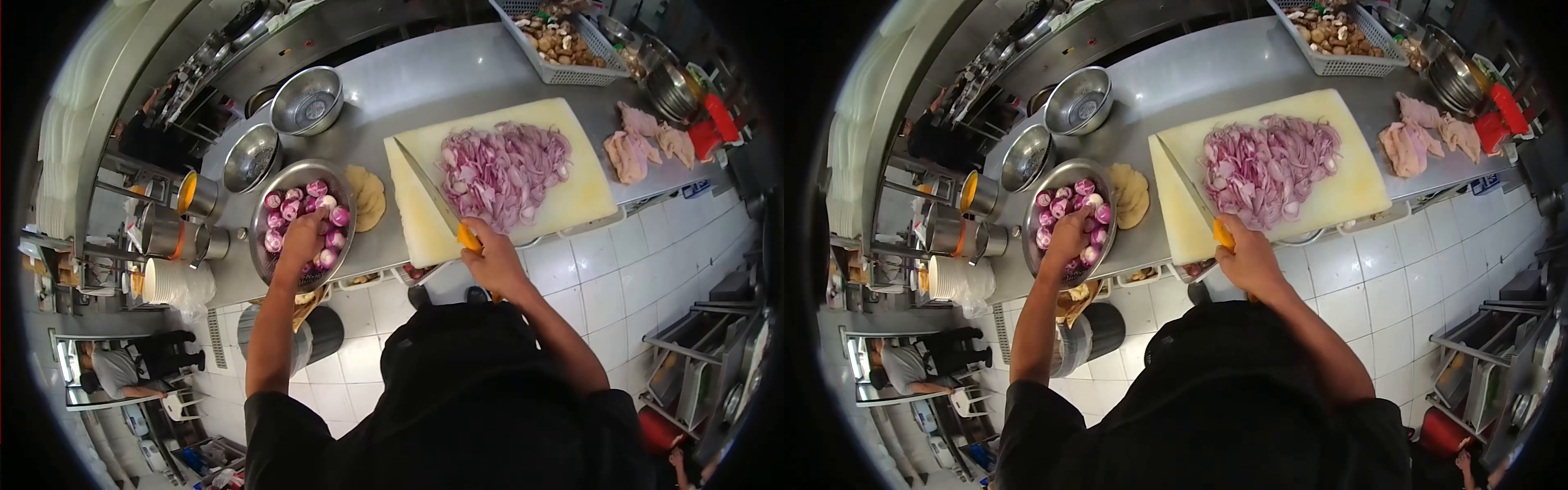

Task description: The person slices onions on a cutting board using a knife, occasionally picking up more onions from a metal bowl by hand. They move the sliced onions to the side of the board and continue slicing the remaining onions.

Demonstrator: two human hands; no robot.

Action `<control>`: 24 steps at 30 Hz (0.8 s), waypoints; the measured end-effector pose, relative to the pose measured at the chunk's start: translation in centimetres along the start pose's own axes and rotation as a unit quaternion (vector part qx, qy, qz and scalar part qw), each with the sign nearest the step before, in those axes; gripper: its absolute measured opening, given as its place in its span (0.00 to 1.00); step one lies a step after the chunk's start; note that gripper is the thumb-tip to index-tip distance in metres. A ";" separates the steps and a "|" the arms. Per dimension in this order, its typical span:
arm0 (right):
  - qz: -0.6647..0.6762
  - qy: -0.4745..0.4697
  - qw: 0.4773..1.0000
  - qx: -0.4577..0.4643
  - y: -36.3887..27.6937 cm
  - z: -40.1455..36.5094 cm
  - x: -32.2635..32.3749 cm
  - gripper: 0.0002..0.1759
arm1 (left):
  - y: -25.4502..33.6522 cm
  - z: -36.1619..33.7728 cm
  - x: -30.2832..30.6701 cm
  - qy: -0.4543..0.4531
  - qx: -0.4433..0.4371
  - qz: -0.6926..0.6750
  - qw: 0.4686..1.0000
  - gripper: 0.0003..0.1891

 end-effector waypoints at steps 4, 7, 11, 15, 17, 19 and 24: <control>0.001 -0.029 0.999 -0.044 0.8 -0.2 -0.4 0.31 | 0.0 -0.6 1.2 0.020 -0.013 -0.054 0.998 0.26; 0.005 -0.011 1.000 -0.021 1.0 -0.2 0.0 0.30 | -1.4 -1.1 1.8 0.023 0.084 -0.121 0.989 0.28; -0.024 -0.016 1.000 -0.004 0.9 -0.1 0.0 0.30 | 0.0 -2.6 5.7 0.132 0.088 -0.155 0.975 0.28; -0.068 -0.053 0.996 -0.026 1.6 0.5 -0.8 0.32 | 7.0 -1.7 7.0 0.144 0.060 -0.229 0.961 0.27; -0.074 -0.078 0.993 -0.045 1.1 0.8 -1.4 0.30 | 13.1 -1.2 6.6 0.123 -0.005 -0.222 0.967 0.27; -0.079 -0.064 0.994 -0.047 1.3 1.3 -1.0 0.30 | 16.3 -0.1 3.1 0.084 -0.034 -0.256 0.962 0.26; -0.083 -0.001 0.996 -0.026 2.2 1.9 0.0 0.27 | 20.1 4.0 -3.2 0.045 -0.095 -0.202 0.974 0.29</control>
Point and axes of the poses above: each hand's wrist, its own z-axis towards the middle knuckle, its own x-axis out of the back of the hand, y = z × x, the point moved 9 cm from there along z, towards the middle knuckle
